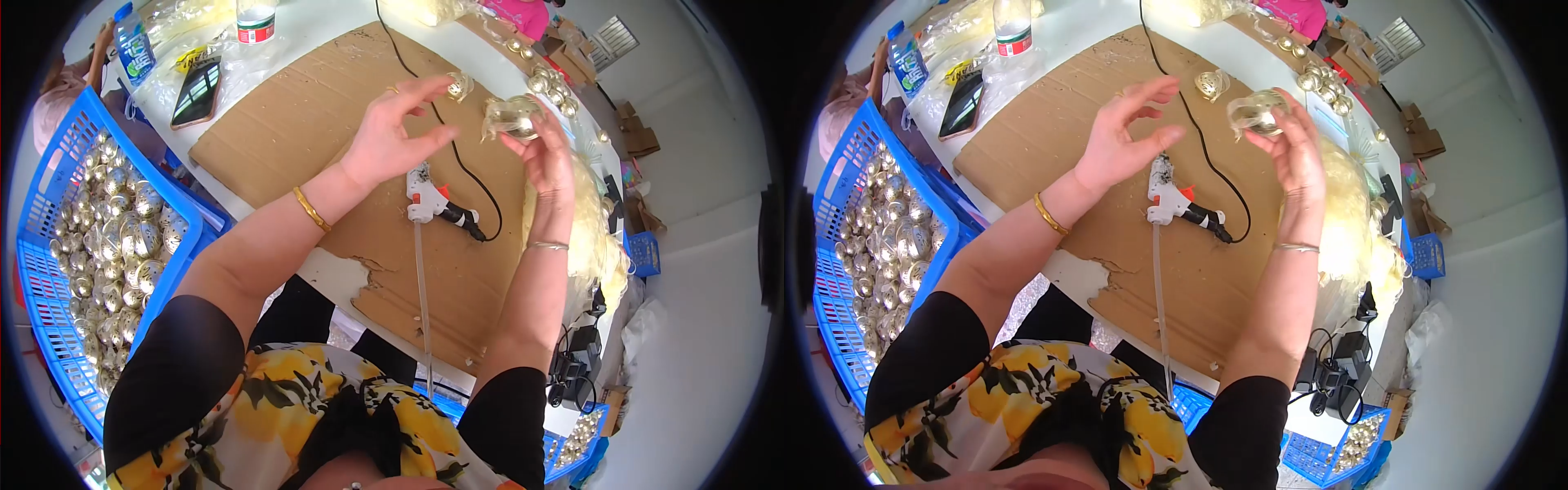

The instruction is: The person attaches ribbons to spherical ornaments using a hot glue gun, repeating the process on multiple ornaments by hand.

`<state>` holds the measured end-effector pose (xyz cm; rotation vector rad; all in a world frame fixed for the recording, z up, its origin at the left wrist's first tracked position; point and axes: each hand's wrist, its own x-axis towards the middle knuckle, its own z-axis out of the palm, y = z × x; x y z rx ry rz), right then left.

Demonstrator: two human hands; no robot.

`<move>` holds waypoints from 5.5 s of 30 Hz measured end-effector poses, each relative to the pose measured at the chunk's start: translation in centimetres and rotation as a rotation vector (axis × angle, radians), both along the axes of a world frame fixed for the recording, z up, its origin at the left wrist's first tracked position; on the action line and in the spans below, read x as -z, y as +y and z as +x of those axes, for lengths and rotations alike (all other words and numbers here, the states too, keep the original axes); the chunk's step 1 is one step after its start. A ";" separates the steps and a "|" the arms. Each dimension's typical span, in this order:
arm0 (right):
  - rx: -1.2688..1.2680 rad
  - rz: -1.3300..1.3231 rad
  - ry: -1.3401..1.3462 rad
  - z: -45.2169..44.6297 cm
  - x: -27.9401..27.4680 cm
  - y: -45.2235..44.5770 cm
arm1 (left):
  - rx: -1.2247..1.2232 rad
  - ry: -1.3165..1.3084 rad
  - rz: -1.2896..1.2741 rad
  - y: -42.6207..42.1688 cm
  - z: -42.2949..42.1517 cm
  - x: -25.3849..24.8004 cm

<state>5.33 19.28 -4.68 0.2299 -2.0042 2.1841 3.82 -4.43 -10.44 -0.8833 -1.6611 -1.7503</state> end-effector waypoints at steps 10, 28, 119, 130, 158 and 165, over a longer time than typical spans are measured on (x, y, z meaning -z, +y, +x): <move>-0.030 -0.104 0.004 2.7 2.7 -7.0 | 0.386 -0.232 -0.074 0.4 1.0 0.1; 0.341 0.692 0.504 3.9 2.2 -8.7 | 0.035 -0.218 -0.162 0.0 0.6 -0.5; 0.467 0.560 0.328 5.0 -0.6 -5.2 | 0.908 -0.568 -0.147 -0.5 1.3 -0.9; 0.352 0.598 0.128 3.1 2.8 -5.3 | 0.887 -0.576 -0.143 -0.6 1.4 -1.0; -0.197 1.369 0.173 6.1 3.5 -6.4 | 0.417 -0.694 0.378 -2.5 -3.9 0.8; -0.207 1.218 -0.001 5.9 4.2 -6.5 | 0.317 -0.615 0.100 -2.8 -3.9 0.8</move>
